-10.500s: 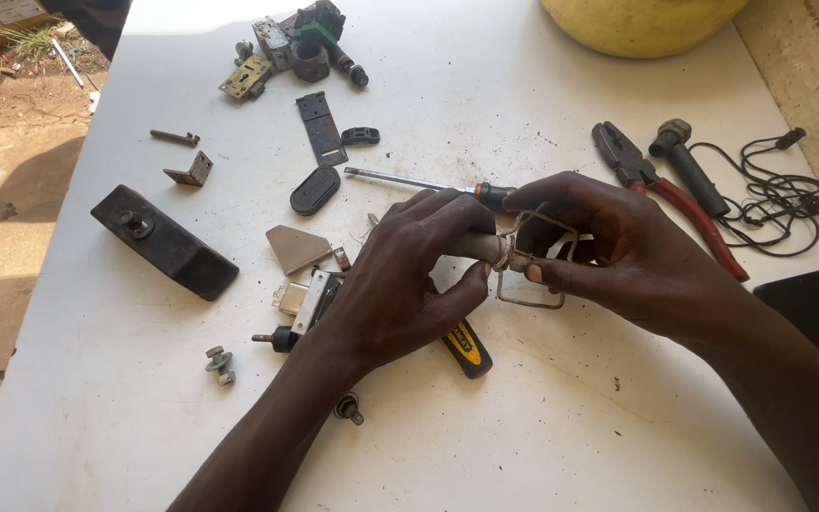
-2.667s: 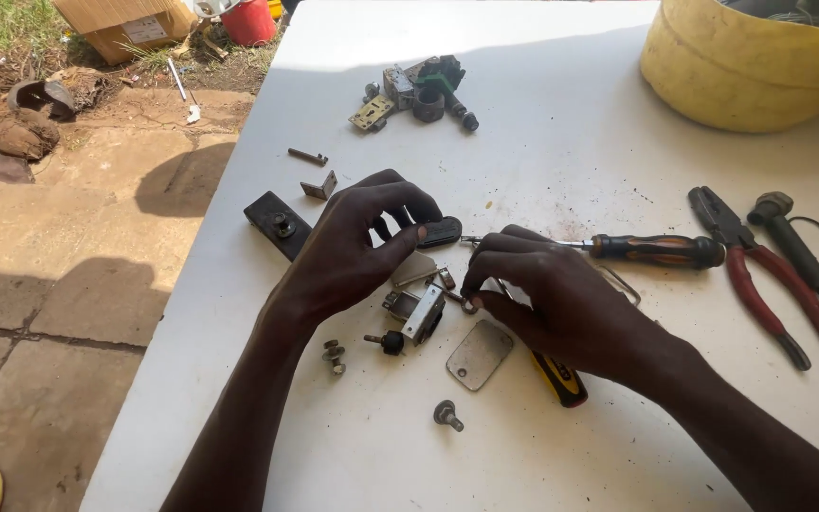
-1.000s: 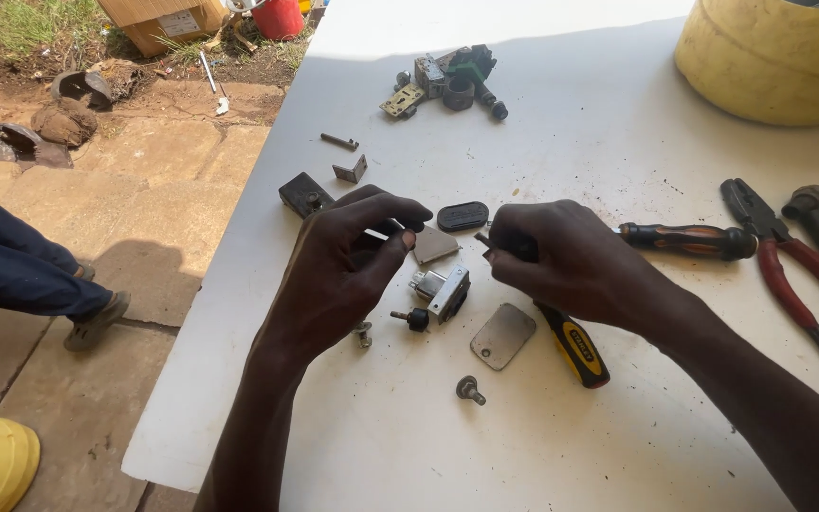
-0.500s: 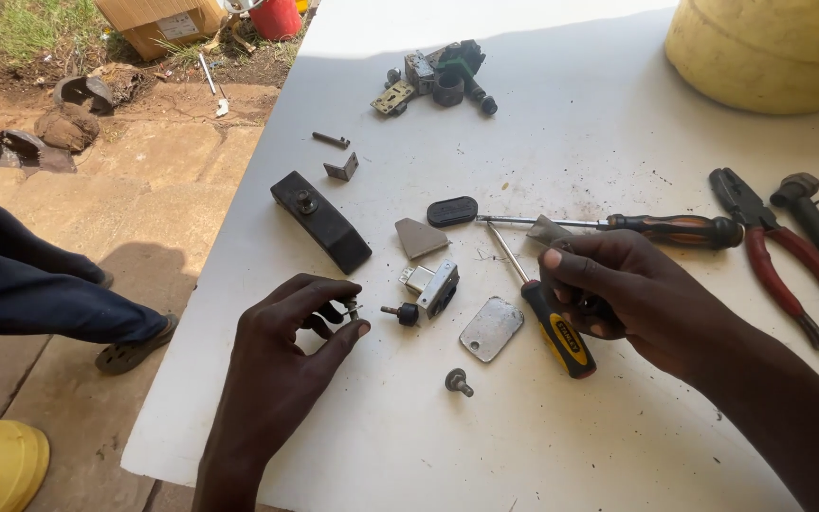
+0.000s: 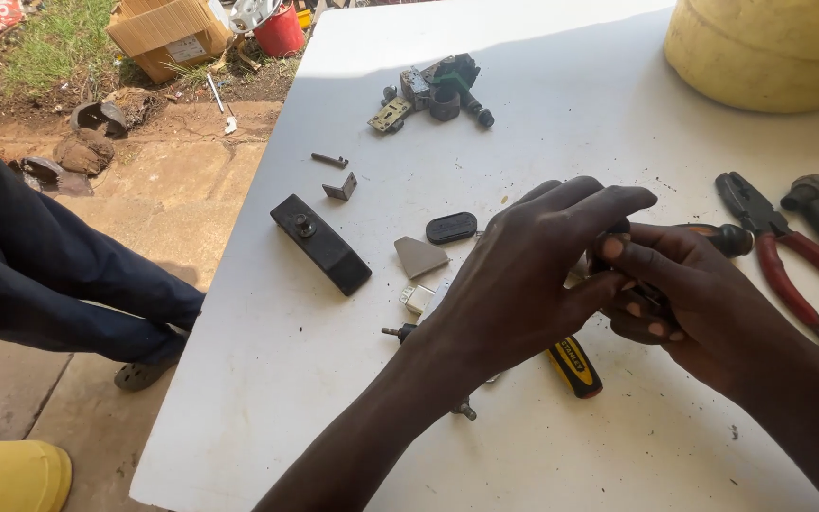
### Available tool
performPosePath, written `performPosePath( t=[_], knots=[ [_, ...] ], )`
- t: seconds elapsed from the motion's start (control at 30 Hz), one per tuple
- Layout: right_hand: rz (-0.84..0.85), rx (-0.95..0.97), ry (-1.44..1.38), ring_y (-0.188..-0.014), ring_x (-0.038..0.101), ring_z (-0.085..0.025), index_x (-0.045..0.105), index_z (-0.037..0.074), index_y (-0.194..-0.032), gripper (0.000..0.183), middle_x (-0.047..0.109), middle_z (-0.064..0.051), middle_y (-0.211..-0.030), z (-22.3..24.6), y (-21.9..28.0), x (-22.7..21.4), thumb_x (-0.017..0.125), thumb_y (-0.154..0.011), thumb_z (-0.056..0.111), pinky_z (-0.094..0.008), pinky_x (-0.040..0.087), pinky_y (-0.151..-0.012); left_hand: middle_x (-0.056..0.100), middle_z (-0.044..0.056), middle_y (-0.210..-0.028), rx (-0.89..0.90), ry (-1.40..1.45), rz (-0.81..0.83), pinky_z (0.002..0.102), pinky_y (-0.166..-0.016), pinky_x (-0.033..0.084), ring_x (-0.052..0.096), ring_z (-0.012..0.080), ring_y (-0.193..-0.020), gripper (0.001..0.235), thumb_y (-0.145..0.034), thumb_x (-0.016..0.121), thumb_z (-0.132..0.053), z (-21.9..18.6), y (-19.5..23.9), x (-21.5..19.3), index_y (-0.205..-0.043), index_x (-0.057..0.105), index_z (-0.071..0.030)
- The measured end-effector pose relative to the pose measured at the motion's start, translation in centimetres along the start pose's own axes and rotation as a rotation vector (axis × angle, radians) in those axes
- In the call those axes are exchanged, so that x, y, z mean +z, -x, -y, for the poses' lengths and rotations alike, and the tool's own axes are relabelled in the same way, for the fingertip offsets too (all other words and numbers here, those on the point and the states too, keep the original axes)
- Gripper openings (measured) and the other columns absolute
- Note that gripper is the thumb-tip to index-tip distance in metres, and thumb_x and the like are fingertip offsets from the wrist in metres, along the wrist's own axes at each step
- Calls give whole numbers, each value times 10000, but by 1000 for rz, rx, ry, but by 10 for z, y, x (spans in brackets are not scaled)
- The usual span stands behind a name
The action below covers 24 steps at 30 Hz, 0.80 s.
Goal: Disassembling and inspecting a mechanical door lock mechanism using a screwdriver and pliers on a workbench.
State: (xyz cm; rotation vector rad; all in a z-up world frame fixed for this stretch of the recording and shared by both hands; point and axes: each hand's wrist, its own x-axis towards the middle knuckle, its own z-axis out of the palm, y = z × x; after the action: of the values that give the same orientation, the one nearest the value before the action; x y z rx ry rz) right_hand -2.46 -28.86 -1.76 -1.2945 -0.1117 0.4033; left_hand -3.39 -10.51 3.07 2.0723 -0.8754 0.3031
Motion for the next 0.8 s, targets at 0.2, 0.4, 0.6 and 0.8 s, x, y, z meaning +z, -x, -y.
performPosePath(
  t=[0.2, 0.4, 0.6, 0.8],
  knots=[
    [-74, 8, -29, -396, 228, -130, 507, 56, -731, 326, 337, -60, -575, 15, -5, -18, 500, -926, 317, -277, 152, -340, 711, 9, -996, -57, 26, -4, 261, -670, 527, 696, 118, -832, 302, -888, 710, -147, 14, -10, -49, -1174, 615, -124],
    [-159, 29, 16, -389, 220, -104, 556, 3, -754, 404, 331, -50, -538, 12, -3, -20, 525, -1043, 283, -248, 139, -346, 657, -40, -718, -465, -72, 1, 225, -492, 430, 514, 56, -569, 60, -865, 729, -177, 6, 39, -94, -892, 719, -124],
    [-70, -16, 292, -513, 342, -170, 490, 39, -578, 451, 401, -90, -565, 9, 6, -9, 625, -982, 189, -288, 228, -428, 686, -48, -935, -593, -290, -75, 266, -561, 496, 620, 111, -699, 260, -765, 758, -151, 9, 114, -77, -1023, 755, -183],
    [316, -388, 1040, -473, 658, -146, 762, 256, -1064, 325, 702, 22, -548, -9, 30, 61, 833, -760, 348, -281, 496, -488, 684, -45, -914, -662, -334, -148, 289, -620, 505, 630, 134, -761, 209, -815, 675, -118, 12, 131, -46, -1010, 716, -179]
  ],
)
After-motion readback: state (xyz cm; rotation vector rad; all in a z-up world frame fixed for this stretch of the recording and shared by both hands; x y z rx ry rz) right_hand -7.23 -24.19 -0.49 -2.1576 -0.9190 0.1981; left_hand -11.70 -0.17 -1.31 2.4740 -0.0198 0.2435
